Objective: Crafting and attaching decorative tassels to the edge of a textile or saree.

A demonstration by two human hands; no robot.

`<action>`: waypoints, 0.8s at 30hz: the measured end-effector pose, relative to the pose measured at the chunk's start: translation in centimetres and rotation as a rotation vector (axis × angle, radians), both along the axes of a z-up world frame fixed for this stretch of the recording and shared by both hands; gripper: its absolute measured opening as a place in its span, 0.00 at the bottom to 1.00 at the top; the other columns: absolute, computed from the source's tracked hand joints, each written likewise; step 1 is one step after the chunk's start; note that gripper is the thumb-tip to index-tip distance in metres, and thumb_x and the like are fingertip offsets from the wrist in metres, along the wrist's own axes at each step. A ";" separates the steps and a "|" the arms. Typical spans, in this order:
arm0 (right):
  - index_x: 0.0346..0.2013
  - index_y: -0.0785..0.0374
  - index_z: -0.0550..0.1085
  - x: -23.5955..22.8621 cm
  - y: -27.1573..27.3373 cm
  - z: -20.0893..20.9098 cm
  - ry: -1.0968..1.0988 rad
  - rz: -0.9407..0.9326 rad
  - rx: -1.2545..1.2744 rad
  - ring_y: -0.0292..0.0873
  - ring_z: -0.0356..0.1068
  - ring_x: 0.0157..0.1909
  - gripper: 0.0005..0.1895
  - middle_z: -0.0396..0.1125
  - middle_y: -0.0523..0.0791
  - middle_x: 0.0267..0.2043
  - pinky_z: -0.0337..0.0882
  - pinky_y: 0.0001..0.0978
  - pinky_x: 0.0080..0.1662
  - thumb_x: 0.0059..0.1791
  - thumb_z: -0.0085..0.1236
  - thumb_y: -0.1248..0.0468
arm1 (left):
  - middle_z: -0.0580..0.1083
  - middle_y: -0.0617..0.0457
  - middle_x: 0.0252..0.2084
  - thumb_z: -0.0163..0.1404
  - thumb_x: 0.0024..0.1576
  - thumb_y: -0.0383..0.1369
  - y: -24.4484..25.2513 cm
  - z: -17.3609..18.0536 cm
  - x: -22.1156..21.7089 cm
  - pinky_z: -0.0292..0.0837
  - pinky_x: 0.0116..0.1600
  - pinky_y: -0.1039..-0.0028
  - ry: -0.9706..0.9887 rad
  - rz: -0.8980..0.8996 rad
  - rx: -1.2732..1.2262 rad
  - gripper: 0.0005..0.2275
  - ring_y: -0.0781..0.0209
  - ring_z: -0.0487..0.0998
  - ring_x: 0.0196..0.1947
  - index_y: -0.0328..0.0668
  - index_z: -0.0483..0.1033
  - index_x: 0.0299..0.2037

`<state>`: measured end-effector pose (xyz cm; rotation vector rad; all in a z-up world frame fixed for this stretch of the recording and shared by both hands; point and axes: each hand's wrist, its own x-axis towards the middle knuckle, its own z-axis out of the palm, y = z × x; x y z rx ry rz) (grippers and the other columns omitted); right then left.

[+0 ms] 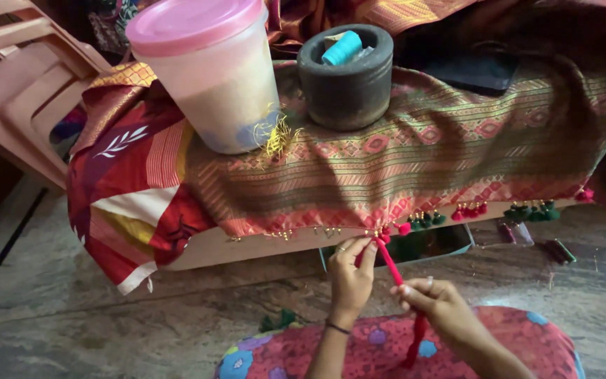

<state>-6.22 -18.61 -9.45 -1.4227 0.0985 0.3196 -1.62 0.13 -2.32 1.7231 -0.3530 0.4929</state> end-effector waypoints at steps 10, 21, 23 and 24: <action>0.44 0.68 0.79 2.6 3.2 8.7 -0.640 -0.329 -0.504 0.34 0.74 0.38 0.12 0.74 0.41 0.38 0.72 0.24 0.42 0.51 0.54 0.63 | 0.74 0.60 0.30 0.47 0.67 0.34 -2.1 -5.8 0.2 0.56 0.29 0.84 0.573 -0.315 -0.751 0.10 0.78 0.62 0.23 0.37 0.79 0.45; 0.43 0.72 0.79 5.5 3.0 3.7 -0.276 -0.066 0.035 0.35 0.74 0.42 0.12 0.76 0.45 0.39 0.73 0.28 0.48 0.55 0.52 0.65 | 0.76 0.53 0.36 0.52 0.56 0.28 -1.7 0.4 -2.8 0.74 0.43 0.72 0.037 0.198 -0.074 0.10 0.60 0.77 0.36 0.32 0.73 0.45; 0.43 0.72 0.79 5.1 3.1 3.6 -0.322 -0.068 0.005 0.33 0.74 0.44 0.12 0.77 0.44 0.40 0.73 0.27 0.50 0.55 0.51 0.65 | 0.76 0.51 0.37 0.53 0.56 0.29 -1.5 2.5 -3.1 0.74 0.46 0.69 -0.092 0.328 0.064 0.09 0.55 0.79 0.39 0.29 0.73 0.43; 0.44 0.72 0.79 4.9 3.1 3.5 -0.319 -0.066 0.020 0.33 0.73 0.44 0.12 0.77 0.44 0.41 0.72 0.27 0.50 0.55 0.51 0.66 | 0.77 0.53 0.36 0.51 0.60 0.30 -1.5 2.8 -2.8 0.74 0.44 0.72 0.022 0.268 0.035 0.08 0.61 0.79 0.38 0.31 0.77 0.42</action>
